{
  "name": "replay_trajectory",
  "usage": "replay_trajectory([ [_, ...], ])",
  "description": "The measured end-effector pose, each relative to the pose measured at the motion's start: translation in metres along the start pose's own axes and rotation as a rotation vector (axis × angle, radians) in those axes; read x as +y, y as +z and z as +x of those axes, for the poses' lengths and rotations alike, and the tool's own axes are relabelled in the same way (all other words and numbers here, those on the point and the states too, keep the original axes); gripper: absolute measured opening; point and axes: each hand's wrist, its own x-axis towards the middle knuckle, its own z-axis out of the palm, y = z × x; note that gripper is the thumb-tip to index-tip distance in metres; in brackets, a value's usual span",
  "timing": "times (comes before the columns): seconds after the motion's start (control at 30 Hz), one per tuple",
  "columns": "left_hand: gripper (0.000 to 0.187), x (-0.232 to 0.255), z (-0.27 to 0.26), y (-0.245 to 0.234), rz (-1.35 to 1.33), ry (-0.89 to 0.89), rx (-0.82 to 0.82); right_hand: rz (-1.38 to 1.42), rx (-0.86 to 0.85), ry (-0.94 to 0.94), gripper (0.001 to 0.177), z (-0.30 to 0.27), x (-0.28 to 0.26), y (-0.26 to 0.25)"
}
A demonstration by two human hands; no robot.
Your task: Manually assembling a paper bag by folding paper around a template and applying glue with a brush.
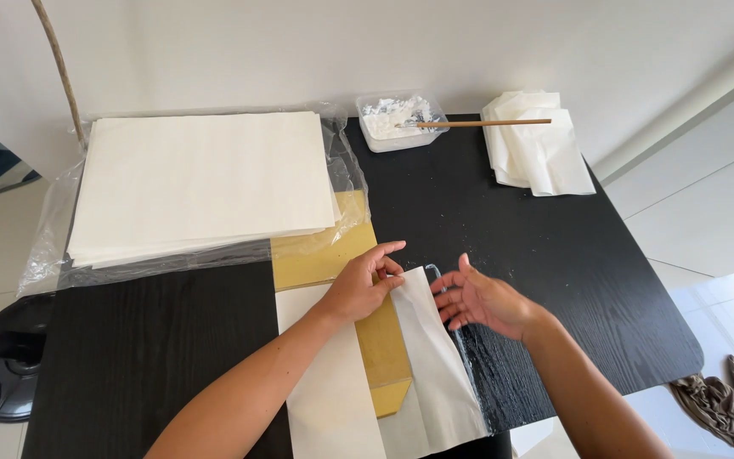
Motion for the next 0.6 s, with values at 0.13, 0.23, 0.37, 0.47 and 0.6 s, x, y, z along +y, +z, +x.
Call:
replay_trajectory([
  [0.13, 0.052, -0.003, 0.002, -0.001, 0.002, 0.01, -0.008, -0.024, 0.037, 0.012, 0.101, -0.024, 0.02, 0.01],
  [0.23, 0.053, -0.008, 0.004, -0.002, 0.005, 0.001, -0.019, -0.081, 0.053, 0.006, 0.103, -0.041, 0.024, 0.016],
  [0.37, 0.052, -0.018, 0.008, -0.005, -0.118, 0.022, 0.042, -0.13, 0.148, -0.033, 0.095, -0.055, 0.029, 0.032],
  [0.47, 0.053, -0.014, 0.007, -0.004, -0.175, 0.0, 0.076, 0.126, 0.212, -0.105, 0.094, -0.058, 0.031, 0.053],
  [0.6, 0.058, -0.021, 0.011, -0.004, -0.315, 0.008, 0.056, 0.848, 0.303, -0.25, 0.082, -0.063, 0.044, 0.106],
])
